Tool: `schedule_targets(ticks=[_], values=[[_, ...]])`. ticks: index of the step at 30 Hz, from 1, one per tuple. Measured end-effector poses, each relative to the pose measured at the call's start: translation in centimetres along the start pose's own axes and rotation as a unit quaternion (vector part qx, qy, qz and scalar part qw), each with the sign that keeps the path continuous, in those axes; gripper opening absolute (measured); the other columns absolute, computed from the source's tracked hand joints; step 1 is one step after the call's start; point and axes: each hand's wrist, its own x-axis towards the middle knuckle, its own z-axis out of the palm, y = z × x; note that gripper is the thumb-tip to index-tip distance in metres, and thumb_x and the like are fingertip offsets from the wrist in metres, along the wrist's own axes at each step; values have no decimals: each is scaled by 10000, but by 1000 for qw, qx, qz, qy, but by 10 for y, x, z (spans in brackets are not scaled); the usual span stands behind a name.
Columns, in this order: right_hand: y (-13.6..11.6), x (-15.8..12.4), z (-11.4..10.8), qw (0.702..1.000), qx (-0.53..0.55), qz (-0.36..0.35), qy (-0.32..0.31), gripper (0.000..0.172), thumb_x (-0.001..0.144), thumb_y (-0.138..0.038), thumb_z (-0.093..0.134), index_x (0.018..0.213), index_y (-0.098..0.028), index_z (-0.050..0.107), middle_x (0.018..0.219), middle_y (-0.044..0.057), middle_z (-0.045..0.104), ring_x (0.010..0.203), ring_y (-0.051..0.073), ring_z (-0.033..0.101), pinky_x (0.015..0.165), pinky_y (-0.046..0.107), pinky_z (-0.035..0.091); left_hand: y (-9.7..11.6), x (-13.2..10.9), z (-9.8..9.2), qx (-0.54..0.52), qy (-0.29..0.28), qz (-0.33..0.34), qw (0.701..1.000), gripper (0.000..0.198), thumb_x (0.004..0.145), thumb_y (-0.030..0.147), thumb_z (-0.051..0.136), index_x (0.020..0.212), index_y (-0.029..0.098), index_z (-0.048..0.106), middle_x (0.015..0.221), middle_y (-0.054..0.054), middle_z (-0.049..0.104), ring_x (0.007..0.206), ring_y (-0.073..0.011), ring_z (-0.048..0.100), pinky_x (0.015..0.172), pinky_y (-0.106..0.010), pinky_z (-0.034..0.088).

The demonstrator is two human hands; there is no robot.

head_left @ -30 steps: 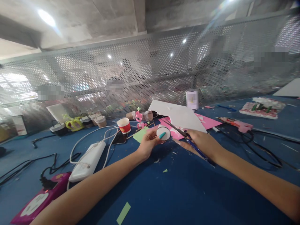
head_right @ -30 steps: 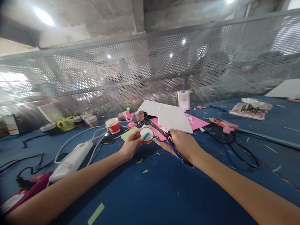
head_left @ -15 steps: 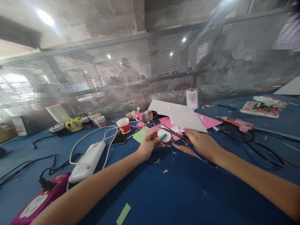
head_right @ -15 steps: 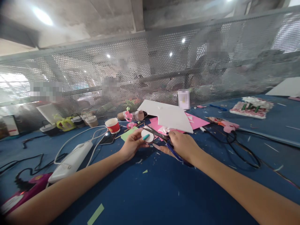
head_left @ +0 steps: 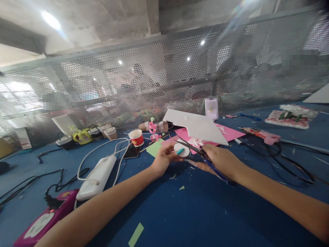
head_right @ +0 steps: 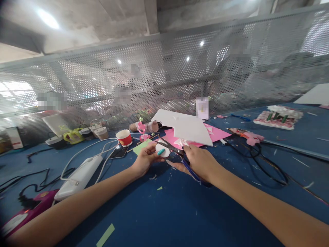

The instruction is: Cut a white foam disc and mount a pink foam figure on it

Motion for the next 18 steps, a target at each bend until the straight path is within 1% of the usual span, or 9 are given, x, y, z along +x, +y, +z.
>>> schedule_targets(ticks=[2,8,14,18], values=[[0,0,-1,1000,-5,2,-10,415,857,-536,442,974,-148,534,892,154,656,737,283,658,590,349,440,0,0,-1,-1,-3,2,1000,390,564,287,827,909,164,695,886,-50,722,784,-201,685,672,-306,582],[-1,1,-6,1000,-7,12,-24,382,844,-548,459,884,-174,524,825,123,659,719,263,654,557,313,399,-2,1,-2,7,3,8,1000,395,573,292,820,925,161,698,948,-66,723,799,-219,688,695,-335,581],[-3,2,-12,999,3,27,-43,382,828,-557,468,830,-179,520,780,121,668,699,275,651,534,311,371,-1,0,-1,17,-1,5,1000,432,564,306,825,945,148,695,941,-69,725,781,-218,687,691,-340,574],[-1,3,-13,998,1,31,-47,363,827,-546,470,800,-188,520,759,123,670,693,276,650,522,308,364,-1,0,-1,15,2,0,1000,432,566,293,823,954,153,696,908,-55,728,768,-202,684,665,-311,567]])
